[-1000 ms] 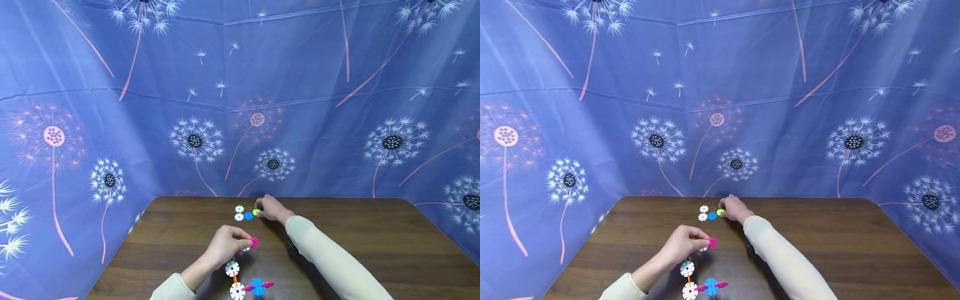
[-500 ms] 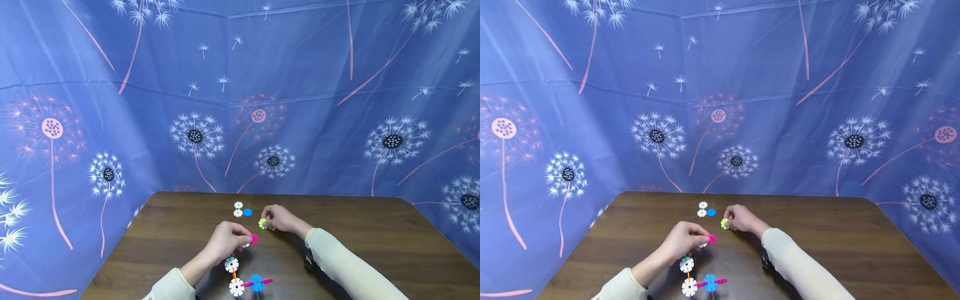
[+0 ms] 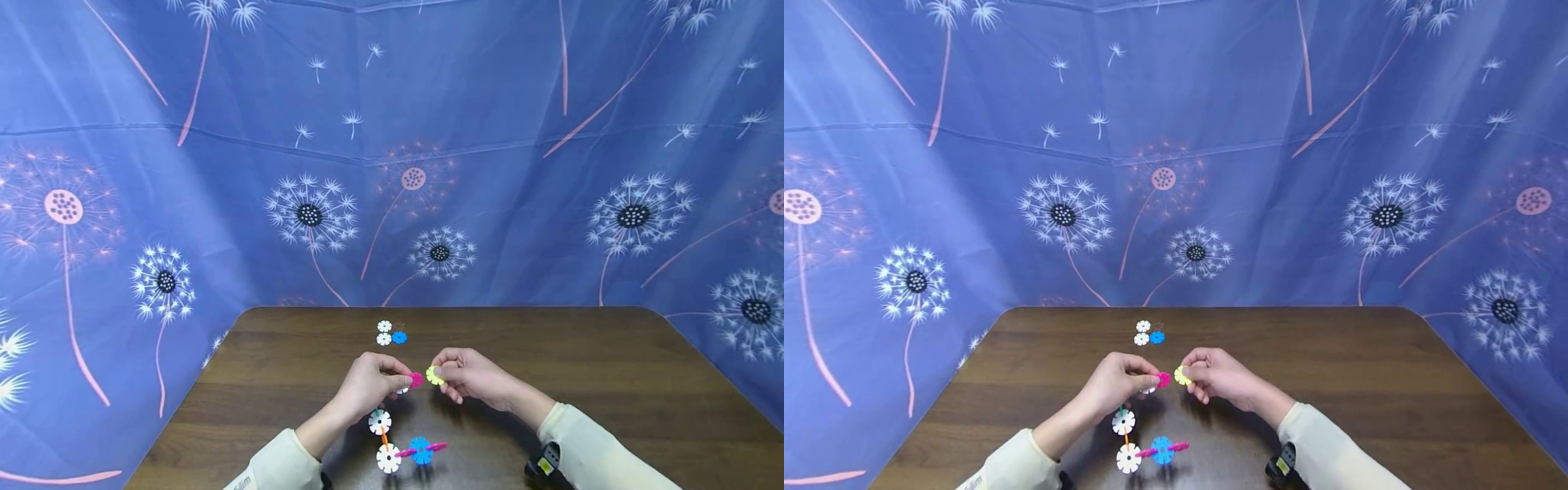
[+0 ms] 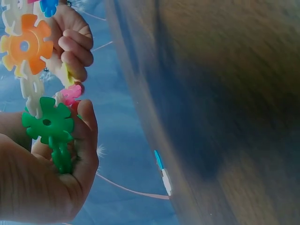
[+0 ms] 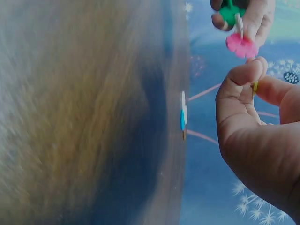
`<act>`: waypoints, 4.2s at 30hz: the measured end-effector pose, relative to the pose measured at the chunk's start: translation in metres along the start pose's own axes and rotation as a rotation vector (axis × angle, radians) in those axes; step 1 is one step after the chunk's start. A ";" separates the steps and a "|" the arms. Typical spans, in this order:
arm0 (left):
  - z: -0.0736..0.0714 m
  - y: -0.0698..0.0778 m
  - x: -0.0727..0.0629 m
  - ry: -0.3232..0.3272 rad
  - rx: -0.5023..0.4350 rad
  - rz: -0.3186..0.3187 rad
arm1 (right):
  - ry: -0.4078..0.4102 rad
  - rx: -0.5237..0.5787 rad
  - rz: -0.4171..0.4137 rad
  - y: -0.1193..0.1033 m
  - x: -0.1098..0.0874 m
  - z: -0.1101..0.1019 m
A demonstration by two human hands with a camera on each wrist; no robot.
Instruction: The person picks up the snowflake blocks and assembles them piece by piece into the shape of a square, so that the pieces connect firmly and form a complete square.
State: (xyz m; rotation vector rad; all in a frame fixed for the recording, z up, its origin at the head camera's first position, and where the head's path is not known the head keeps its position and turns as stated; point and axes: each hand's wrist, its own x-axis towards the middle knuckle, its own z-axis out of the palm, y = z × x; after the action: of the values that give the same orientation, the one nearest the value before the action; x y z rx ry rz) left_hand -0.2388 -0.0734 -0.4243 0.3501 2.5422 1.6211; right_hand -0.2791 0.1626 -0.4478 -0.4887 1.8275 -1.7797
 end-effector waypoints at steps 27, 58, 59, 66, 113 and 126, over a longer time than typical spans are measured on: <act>0.002 0.007 -0.002 0.016 -0.004 0.030 | 0.035 0.058 -0.023 -0.004 -0.007 0.014; 0.004 0.010 -0.009 -0.009 -0.045 0.033 | 0.007 -0.007 -0.110 -0.005 -0.008 0.022; 0.003 0.009 -0.010 -0.028 -0.050 0.030 | 0.011 -0.020 -0.103 -0.006 -0.007 0.022; -0.006 0.006 -0.011 -0.114 -0.147 -0.066 | 0.015 -0.216 -0.109 -0.009 0.002 0.026; -0.021 -0.016 -0.020 -0.095 -0.271 -0.140 | 0.120 -1.424 -0.510 0.018 0.078 -0.027; -0.015 -0.013 -0.019 -0.100 -0.273 -0.125 | 0.060 -1.033 -0.291 0.015 0.045 -0.033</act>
State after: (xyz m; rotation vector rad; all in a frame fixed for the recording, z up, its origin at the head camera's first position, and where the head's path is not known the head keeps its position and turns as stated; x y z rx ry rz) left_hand -0.2258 -0.0966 -0.4303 0.2339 2.1869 1.8210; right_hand -0.3335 0.1631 -0.4689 -1.1188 2.7405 -0.8499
